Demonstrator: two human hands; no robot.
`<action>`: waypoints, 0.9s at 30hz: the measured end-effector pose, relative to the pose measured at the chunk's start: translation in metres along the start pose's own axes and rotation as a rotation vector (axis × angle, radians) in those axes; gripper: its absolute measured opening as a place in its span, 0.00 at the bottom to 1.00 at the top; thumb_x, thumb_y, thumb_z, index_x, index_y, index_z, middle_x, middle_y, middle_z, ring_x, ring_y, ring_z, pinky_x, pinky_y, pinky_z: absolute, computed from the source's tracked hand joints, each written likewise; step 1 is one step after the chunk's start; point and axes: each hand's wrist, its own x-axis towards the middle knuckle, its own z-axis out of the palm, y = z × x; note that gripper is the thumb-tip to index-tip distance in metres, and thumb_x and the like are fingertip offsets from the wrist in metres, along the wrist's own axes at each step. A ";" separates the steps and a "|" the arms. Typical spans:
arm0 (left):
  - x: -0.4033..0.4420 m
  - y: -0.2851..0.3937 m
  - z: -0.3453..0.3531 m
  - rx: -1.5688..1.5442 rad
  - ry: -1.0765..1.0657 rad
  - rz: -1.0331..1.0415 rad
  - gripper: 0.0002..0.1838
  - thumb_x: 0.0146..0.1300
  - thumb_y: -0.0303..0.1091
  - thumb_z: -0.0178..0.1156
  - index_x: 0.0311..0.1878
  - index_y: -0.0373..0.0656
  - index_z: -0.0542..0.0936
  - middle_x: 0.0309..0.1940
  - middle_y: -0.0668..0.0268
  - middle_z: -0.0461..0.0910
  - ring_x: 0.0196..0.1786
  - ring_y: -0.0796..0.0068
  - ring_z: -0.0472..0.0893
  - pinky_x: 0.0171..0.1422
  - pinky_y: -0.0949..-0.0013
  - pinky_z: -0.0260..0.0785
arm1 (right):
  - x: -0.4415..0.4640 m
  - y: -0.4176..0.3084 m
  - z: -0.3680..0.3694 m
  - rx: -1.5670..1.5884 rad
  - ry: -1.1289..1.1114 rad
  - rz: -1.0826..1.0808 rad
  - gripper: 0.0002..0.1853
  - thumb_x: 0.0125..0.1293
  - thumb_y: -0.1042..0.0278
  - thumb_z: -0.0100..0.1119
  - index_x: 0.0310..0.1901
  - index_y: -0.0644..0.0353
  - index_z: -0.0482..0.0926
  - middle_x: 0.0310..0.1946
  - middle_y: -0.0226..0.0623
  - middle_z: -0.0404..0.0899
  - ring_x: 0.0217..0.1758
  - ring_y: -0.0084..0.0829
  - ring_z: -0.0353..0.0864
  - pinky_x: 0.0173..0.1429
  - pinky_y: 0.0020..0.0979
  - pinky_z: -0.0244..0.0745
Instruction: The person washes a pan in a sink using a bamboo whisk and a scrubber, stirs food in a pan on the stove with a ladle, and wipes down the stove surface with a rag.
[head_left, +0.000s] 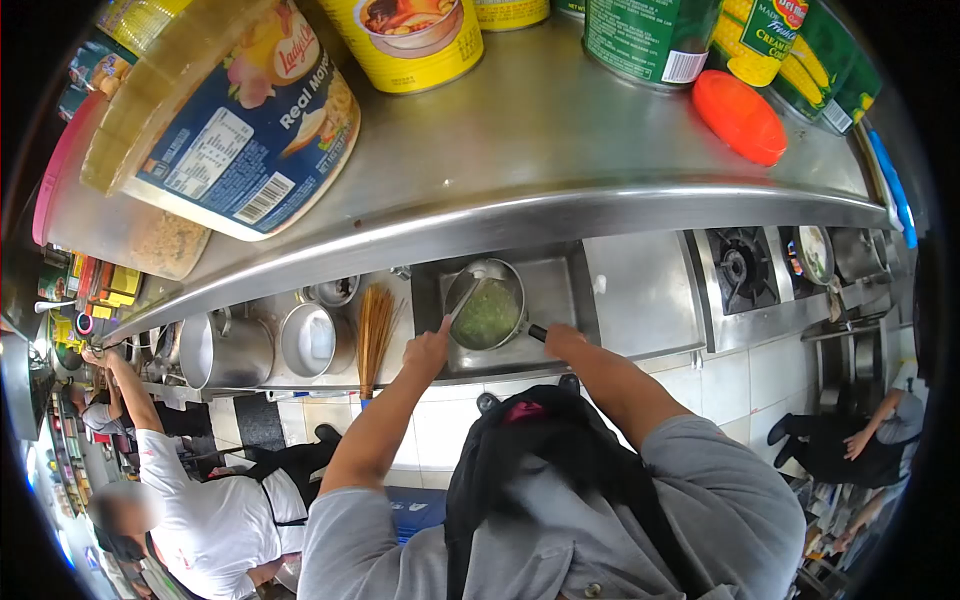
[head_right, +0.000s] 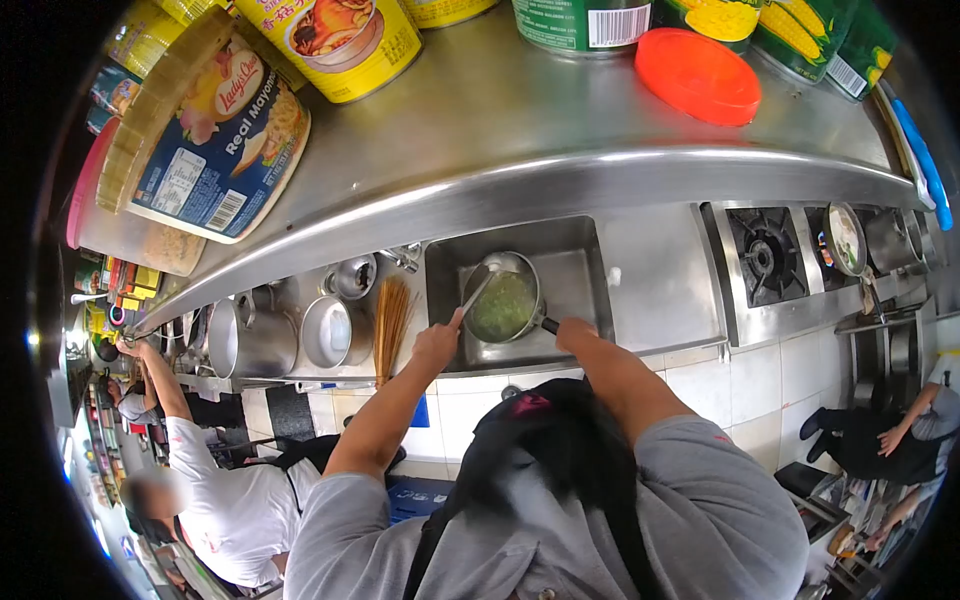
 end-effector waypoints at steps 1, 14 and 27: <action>0.004 -0.001 0.008 0.016 0.028 0.009 0.35 0.74 0.44 0.49 0.80 0.49 0.52 0.47 0.42 0.84 0.50 0.44 0.85 0.58 0.47 0.76 | -0.001 0.001 0.001 0.041 -0.014 0.027 0.19 0.58 0.68 0.63 0.53 0.57 0.85 0.51 0.46 0.86 0.55 0.45 0.86 0.58 0.44 0.81; 0.031 0.028 0.086 -0.381 0.134 -0.009 0.31 0.70 0.39 0.50 0.74 0.40 0.61 0.46 0.37 0.82 0.50 0.34 0.82 0.60 0.42 0.73 | -0.003 0.023 0.006 0.028 -0.032 -0.023 0.17 0.58 0.68 0.61 0.49 0.62 0.86 0.49 0.50 0.86 0.54 0.46 0.86 0.58 0.46 0.80; 0.024 -0.001 0.059 -0.363 0.086 0.042 0.32 0.70 0.38 0.50 0.76 0.44 0.58 0.42 0.33 0.81 0.47 0.32 0.82 0.59 0.38 0.72 | 0.001 0.017 0.002 0.161 -0.003 0.034 0.17 0.58 0.70 0.60 0.49 0.61 0.86 0.46 0.50 0.86 0.52 0.46 0.87 0.53 0.48 0.83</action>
